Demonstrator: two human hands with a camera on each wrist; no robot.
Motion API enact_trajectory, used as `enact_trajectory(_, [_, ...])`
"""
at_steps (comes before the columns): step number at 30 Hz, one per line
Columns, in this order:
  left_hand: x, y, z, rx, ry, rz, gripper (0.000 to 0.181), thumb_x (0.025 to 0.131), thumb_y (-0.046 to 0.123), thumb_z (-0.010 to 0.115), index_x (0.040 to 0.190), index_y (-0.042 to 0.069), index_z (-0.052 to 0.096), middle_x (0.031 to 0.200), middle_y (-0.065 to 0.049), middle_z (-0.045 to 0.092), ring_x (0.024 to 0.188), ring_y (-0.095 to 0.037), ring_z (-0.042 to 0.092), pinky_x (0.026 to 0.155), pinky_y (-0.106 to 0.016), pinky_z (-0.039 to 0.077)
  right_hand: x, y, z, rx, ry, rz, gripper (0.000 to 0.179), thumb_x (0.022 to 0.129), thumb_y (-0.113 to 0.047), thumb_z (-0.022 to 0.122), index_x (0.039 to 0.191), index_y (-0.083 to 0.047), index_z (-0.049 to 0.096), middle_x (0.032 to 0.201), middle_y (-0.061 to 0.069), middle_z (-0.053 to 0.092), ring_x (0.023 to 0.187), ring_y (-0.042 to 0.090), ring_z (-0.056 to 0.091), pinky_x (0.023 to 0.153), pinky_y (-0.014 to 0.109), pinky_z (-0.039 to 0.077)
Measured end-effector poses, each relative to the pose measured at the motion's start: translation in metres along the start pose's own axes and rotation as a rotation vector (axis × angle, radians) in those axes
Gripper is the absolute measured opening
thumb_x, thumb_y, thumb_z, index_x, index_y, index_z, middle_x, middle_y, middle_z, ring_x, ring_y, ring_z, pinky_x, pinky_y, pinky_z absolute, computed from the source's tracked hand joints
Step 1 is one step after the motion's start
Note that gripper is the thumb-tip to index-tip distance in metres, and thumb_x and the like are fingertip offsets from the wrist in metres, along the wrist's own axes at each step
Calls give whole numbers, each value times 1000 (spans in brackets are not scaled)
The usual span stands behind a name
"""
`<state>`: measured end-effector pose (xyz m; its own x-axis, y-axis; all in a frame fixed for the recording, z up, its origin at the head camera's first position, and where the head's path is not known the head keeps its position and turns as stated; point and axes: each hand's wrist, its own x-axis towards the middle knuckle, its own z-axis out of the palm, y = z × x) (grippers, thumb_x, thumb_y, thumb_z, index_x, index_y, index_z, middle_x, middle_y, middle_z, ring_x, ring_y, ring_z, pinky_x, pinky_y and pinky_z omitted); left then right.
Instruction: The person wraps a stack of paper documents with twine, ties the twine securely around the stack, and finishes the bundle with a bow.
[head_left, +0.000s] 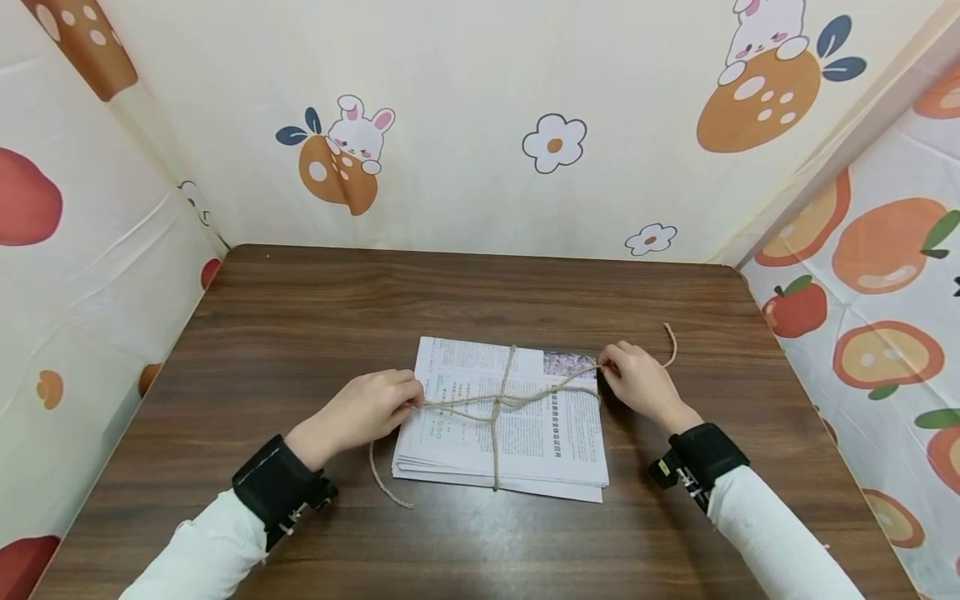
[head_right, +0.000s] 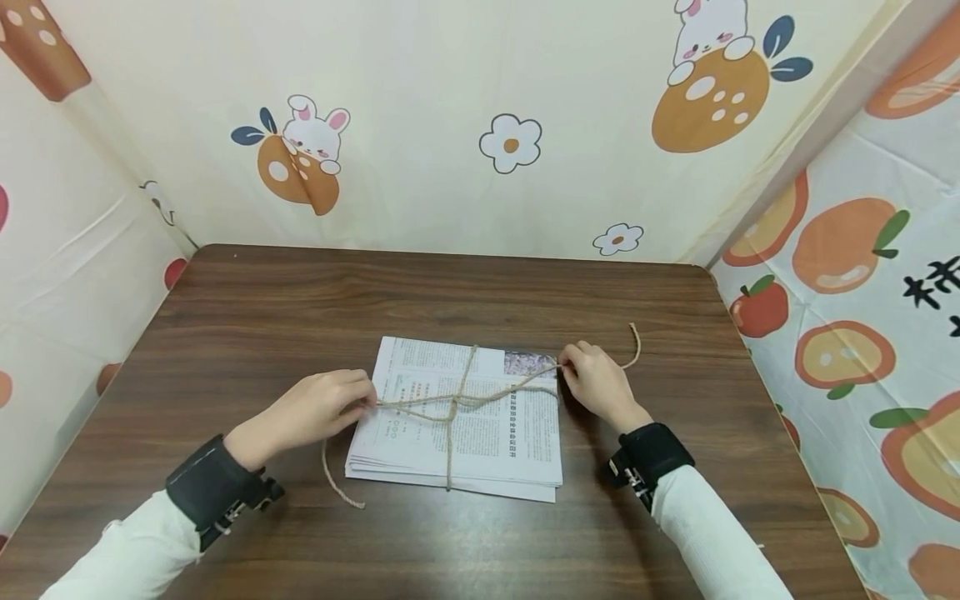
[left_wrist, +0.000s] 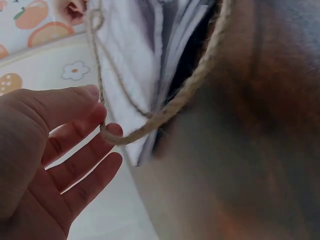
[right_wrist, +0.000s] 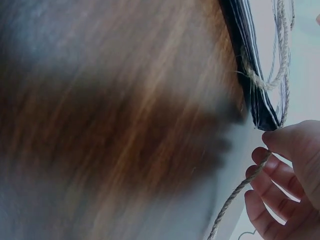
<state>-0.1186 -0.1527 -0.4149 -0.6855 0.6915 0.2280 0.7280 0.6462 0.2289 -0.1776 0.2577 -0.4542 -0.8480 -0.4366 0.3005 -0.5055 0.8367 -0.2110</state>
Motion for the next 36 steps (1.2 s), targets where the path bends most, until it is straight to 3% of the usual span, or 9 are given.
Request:
enact_trajectory(7, [1,-1,15,29,-53,-6,11,77,10,70,80,14,60,75,4,55,65,-10,52,58,-27,44,-2,-2,1,1,-12,6,9,78,-2,65,85,-8,62,80,6,59,69,19,54,59,34,44])
enact_trajectory(13, [4,8,13,96,11,35,13,76,12,72,79,15,60,75,5,55,70,-13,52,64,-29,44,-3,-6,-4,-10,11,-8,11,78,-4,67,87,-9,62,81,6,58,71,20,55,60,35,45])
enact_trajectory(20, [21,35,9,189,89,73,13,75,17,73,79,15,61,76,3,56,71,-15,54,64,-29,44,1,-18,-6,-35,54,-74,17,76,-3,69,90,-8,62,85,6,59,78,24,56,63,36,47])
enact_trajectory(27, [40,58,26,236,32,55,13,75,24,71,80,15,63,80,2,59,71,-15,54,61,-29,44,6,-33,0,-55,12,-206,14,78,-4,70,89,-9,63,85,5,58,77,21,54,62,32,46])
enact_trajectory(30, [44,62,35,247,8,47,12,77,26,70,80,15,64,80,2,60,73,-17,56,63,-30,45,7,-37,2,-90,-13,-219,13,77,-6,71,86,-10,62,82,4,55,73,20,52,59,31,43])
enact_trajectory(36, [46,64,46,254,32,31,10,80,24,67,74,17,64,74,3,59,68,-16,57,59,-30,45,8,-38,2,-136,-14,-221,15,76,-7,72,80,-11,58,76,2,52,66,17,46,54,27,38])
